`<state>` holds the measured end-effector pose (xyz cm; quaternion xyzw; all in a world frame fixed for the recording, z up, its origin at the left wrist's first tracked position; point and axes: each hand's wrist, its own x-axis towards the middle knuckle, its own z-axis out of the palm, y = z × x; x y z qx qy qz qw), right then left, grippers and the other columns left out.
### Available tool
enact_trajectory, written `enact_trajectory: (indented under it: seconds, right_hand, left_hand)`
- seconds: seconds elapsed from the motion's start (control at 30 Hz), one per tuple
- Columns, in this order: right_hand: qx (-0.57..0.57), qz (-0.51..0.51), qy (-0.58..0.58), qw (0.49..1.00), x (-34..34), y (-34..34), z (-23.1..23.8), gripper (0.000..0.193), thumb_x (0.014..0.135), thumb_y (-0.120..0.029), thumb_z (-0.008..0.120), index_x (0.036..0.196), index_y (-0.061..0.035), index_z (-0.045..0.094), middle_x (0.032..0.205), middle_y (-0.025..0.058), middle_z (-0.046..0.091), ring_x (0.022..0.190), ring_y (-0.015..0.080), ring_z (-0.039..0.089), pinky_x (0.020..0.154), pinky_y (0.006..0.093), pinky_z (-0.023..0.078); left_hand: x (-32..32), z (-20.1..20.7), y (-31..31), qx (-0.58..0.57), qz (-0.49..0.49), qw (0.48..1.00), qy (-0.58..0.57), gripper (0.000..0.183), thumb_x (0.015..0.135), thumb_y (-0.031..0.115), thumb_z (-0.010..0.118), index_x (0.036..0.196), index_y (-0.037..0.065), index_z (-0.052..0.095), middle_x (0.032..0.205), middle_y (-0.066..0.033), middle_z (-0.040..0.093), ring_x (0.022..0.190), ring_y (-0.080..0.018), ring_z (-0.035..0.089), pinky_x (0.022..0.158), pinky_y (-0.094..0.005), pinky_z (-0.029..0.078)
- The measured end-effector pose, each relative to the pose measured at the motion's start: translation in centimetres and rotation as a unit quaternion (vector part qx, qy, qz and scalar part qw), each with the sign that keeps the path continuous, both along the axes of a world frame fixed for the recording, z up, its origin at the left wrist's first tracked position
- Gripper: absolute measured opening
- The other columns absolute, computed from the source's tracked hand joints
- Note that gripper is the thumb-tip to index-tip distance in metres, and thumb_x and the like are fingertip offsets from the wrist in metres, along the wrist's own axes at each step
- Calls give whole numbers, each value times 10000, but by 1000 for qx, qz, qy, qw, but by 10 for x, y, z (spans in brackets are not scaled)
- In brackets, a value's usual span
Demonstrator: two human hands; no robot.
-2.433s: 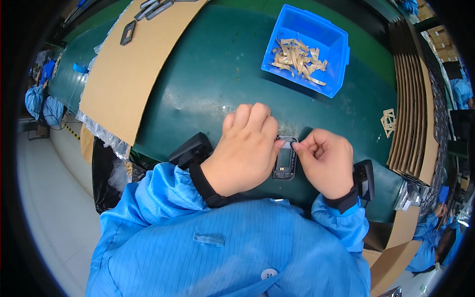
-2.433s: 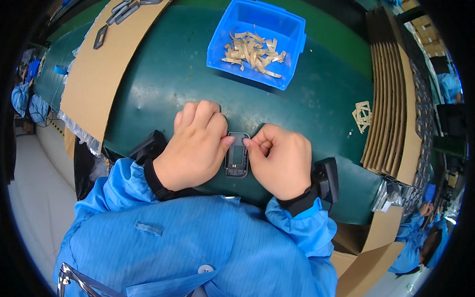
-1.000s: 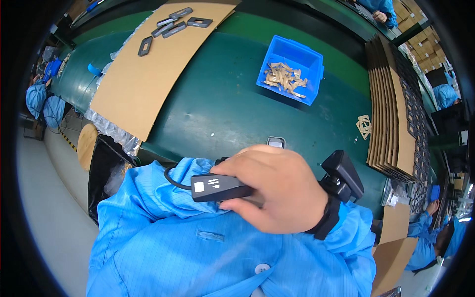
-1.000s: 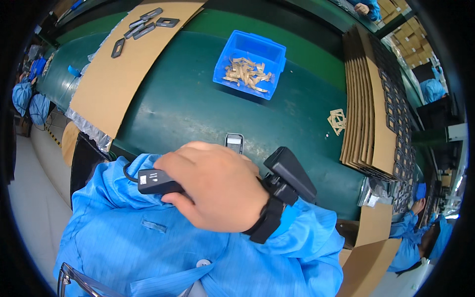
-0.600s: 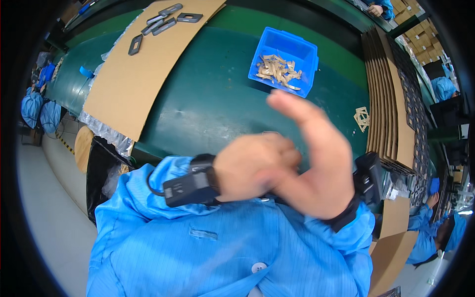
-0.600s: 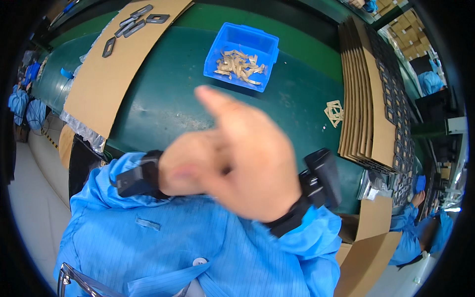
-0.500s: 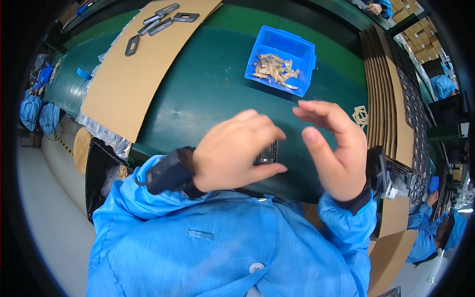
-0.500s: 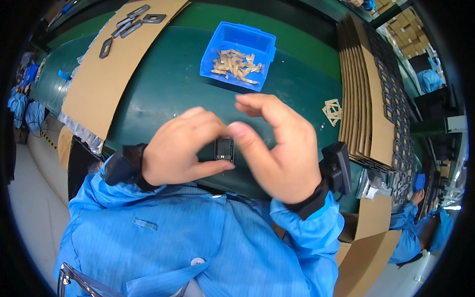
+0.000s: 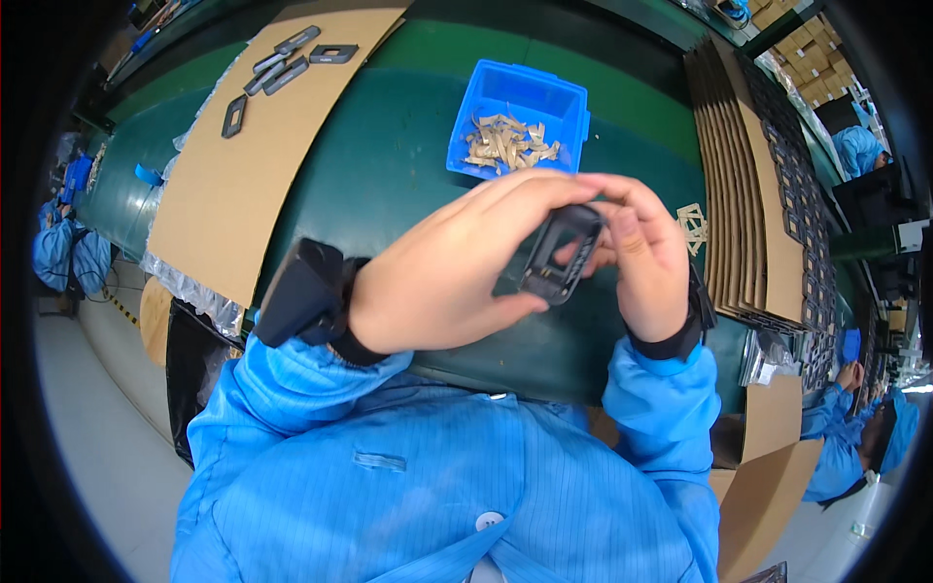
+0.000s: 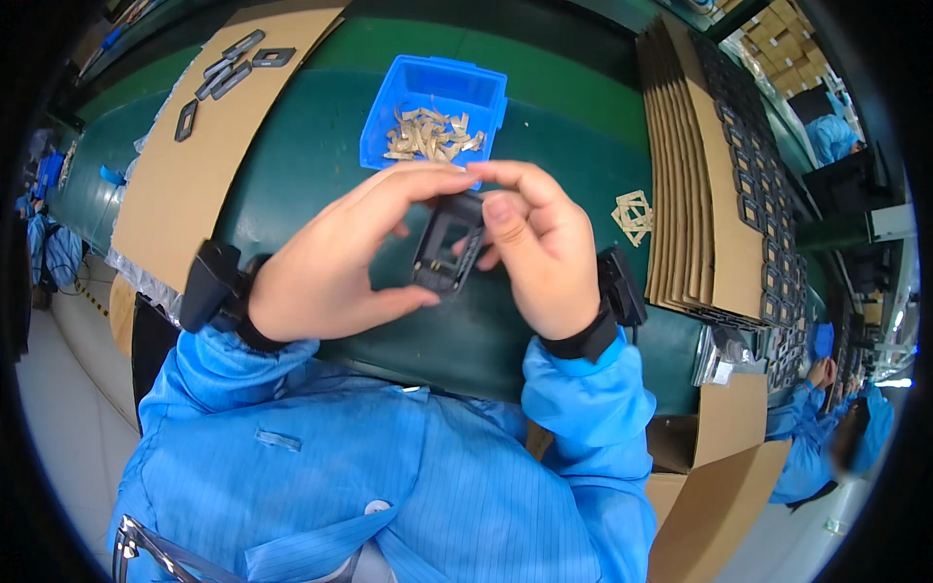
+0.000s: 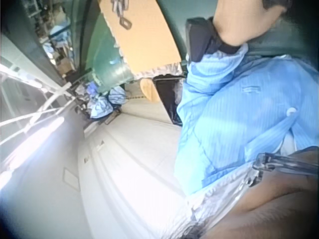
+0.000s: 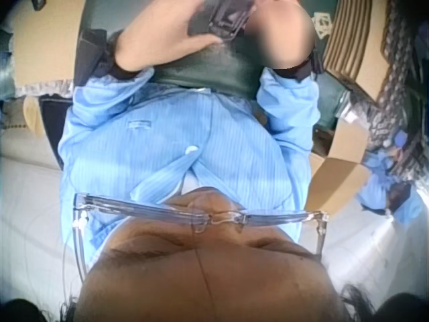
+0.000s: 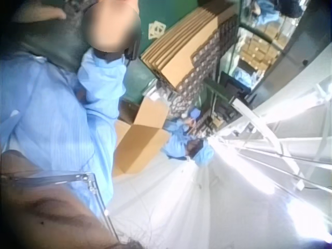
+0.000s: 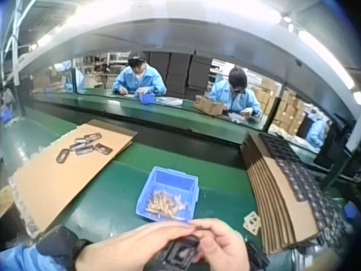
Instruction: Manually assembling small plastic and metal components into housing units on a factory line.
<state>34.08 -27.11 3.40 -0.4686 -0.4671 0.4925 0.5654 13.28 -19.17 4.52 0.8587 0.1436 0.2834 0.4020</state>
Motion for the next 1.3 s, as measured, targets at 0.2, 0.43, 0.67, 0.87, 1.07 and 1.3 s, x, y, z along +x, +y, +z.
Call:
enact_trajectory:
  seconds: [0.2,0.43,0.67,0.87,1.07,1.3]
  right_hand:
    - [76,-49,56,994,10,15,2,287,1067,-147,562,1313,1,555,1056,136,720,817,140,723,616,218,547]
    - [57,-180,67,980,4,14,-22,144,1045,-66,578,1168,-18,519,1066,160,728,921,188,743,690,255,586]
    - [8,-112,67,991,3,8,-18,191,1071,-118,552,1227,-8,560,1060,171,733,868,192,743,637,231,571]
    - [49,-134,57,988,-5,10,-23,154,1054,-34,552,1200,10,570,1087,176,726,920,221,744,717,258,600]
    - [92,-184,7,979,-12,7,-25,143,1009,42,594,1150,21,592,1137,177,715,1017,224,733,795,279,629]
    - [117,-164,-69,977,-12,4,-29,217,968,83,635,1178,34,606,1202,202,702,1088,217,715,822,277,623]
  left_hand:
    - [34,10,30,-2,-78,992,-96,775,789,-44,782,1486,56,456,1492,-103,505,1331,-288,538,1082,-409,478]
    - [45,-18,37,-328,30,939,-101,328,906,-14,742,1226,-7,670,1224,-76,625,1093,-118,622,836,-233,558]
    - [44,-18,33,-268,65,953,-127,145,930,-42,706,1071,-26,739,1074,-74,700,940,-114,695,724,-210,581]
    - [52,-26,28,-262,133,944,-151,162,912,-61,710,1068,-22,727,1090,-98,698,961,-139,704,753,-235,593]
    - [44,-28,34,-53,188,966,-172,155,843,-71,755,958,-16,668,1210,-133,637,1039,-170,689,850,-278,593]
    - [48,-29,32,-25,209,963,-170,128,849,-55,749,962,-12,705,1238,-147,616,1007,-178,692,818,-278,589]
